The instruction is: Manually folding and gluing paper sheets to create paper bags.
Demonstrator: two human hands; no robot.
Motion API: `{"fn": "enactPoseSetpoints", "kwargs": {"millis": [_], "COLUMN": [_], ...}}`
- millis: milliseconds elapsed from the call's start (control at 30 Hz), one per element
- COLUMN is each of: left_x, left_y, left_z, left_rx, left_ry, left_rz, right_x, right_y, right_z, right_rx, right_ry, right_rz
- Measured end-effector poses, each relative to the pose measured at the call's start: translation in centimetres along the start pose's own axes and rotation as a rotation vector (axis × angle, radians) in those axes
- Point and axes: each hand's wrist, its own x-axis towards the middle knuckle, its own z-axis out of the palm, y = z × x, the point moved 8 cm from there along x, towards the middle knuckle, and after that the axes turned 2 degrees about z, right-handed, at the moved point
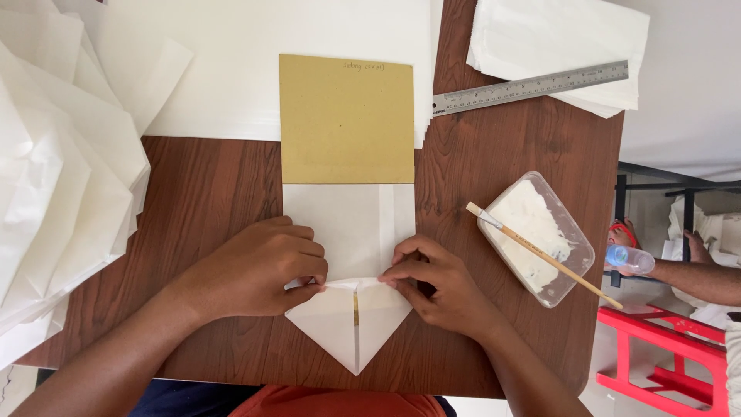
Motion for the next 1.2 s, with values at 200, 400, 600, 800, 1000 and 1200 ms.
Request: {"fn": "enactPoseSetpoints", "kwargs": {"millis": [200, 400, 600, 800, 1000, 1200], "left_x": [0.1, 0.1, 0.1, -0.4, -0.3, -0.3], "left_y": [0.4, 0.8, 1.3, 1.2, 1.0, 0.4], "left_z": [-0.2, -0.4, 0.0, 1.0, 1.1, 1.9], "left_rx": [-0.043, -0.071, -0.066, 0.014, -0.008, 0.004], "left_ry": [0.014, 0.027, 0.058, 0.124, 0.093, 0.019], "left_rz": [0.017, 0.068, 0.122, 0.24, 0.187, 0.089], "right_x": [-0.4, -0.9, -0.7, -2.1, -2.3, -2.1], "right_y": [0.4, 0.7, -1.3, -4.0, -5.3, -5.3], "right_z": [0.0, 0.1, 0.0, 1.9, 2.5, 2.8], "right_rx": [0.006, 0.002, -0.024, -0.399, -0.442, -0.451], "right_ry": [-0.006, 0.014, 0.034, 0.108, 0.128, 0.074], "right_rz": [-0.033, -0.113, -0.208, -0.436, -0.582, -0.586]}}
